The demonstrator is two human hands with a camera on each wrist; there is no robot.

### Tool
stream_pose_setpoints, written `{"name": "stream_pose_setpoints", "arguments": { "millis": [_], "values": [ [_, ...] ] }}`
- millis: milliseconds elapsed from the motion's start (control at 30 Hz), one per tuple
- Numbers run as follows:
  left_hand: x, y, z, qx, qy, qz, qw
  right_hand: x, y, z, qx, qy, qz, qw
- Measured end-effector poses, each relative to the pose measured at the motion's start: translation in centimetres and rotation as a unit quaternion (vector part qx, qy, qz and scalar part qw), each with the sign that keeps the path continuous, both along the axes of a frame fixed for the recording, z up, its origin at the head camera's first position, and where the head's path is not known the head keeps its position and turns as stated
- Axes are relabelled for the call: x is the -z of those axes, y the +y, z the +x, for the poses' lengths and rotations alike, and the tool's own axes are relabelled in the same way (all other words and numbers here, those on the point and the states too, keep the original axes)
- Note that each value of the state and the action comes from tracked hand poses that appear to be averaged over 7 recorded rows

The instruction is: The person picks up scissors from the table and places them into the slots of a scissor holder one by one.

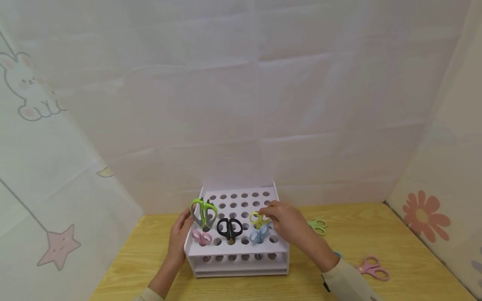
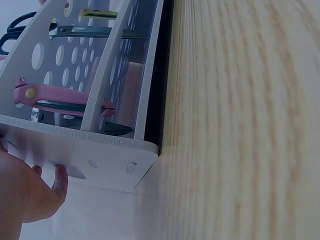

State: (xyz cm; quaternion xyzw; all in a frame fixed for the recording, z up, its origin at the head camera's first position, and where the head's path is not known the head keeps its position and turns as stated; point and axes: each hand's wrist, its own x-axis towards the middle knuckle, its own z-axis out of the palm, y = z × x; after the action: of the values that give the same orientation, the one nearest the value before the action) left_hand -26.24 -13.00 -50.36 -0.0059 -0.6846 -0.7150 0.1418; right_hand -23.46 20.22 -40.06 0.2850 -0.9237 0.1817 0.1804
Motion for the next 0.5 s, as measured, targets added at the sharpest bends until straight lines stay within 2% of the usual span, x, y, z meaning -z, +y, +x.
{"name": "stream_pose_setpoints", "arguments": {
  "millis": [300, 500],
  "values": [
    [-0.04, -0.03, 0.15, -0.001, 0.001, -0.007, 1.0000, 0.21, -0.02, -0.41, -0.047, 0.021, 0.013, 0.999],
    [0.01, -0.04, 0.11, 0.006, 0.001, 0.005, 1.0000, 0.32, -0.07, -0.35, -0.050, 0.016, 0.020, 0.998]
  ]
}}
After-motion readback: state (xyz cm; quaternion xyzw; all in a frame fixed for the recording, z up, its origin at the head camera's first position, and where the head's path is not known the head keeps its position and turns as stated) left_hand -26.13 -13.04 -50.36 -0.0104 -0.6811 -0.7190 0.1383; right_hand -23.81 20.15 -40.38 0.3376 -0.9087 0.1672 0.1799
